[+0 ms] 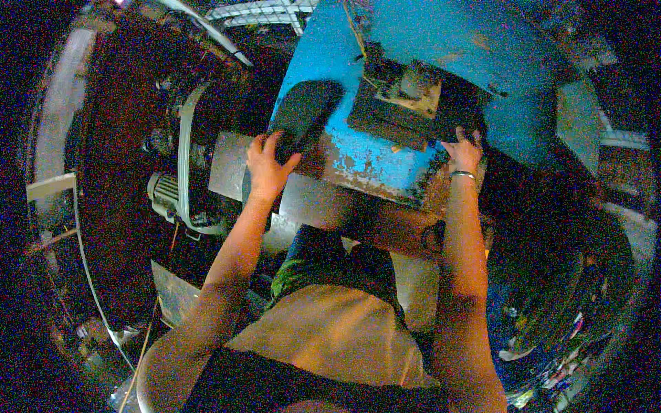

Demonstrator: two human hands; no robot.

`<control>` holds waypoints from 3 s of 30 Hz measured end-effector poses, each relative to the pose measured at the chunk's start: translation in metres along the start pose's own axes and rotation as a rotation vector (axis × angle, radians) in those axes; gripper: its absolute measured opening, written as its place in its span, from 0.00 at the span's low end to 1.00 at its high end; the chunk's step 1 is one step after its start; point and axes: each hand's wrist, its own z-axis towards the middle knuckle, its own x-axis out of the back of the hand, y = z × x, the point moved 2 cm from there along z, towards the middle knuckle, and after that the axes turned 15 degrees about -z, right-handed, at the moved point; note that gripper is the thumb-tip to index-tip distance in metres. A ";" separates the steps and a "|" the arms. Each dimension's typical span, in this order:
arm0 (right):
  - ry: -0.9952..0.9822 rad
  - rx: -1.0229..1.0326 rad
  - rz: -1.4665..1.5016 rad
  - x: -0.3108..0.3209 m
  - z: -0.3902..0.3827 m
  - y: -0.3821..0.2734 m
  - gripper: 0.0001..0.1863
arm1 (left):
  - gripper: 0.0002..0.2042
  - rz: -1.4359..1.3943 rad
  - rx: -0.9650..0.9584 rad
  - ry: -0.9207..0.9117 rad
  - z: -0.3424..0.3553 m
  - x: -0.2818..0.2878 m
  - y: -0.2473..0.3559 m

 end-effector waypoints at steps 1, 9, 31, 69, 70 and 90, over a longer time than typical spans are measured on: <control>0.064 -0.067 0.166 0.000 -0.008 -0.008 0.30 | 0.41 0.086 0.058 -0.055 0.001 -0.005 -0.001; 0.038 -0.104 0.310 -0.006 -0.046 -0.059 0.44 | 0.42 -0.108 0.225 0.267 -0.069 0.037 -0.128; -0.609 0.085 -0.210 0.043 -0.297 0.024 0.32 | 0.42 -0.295 -0.184 -0.770 -0.187 0.001 0.063; 1.134 -0.428 -0.212 0.341 -0.426 0.345 0.24 | 0.37 -0.024 -0.517 -1.082 -0.154 -0.104 0.166; 1.114 -0.422 -0.143 0.337 -0.419 0.350 0.25 | 0.37 -0.035 -0.541 -1.077 -0.153 -0.104 0.168; 0.792 0.175 -0.085 0.258 -0.367 -0.030 0.24 | 0.36 0.324 -0.874 -0.512 0.046 -0.218 0.270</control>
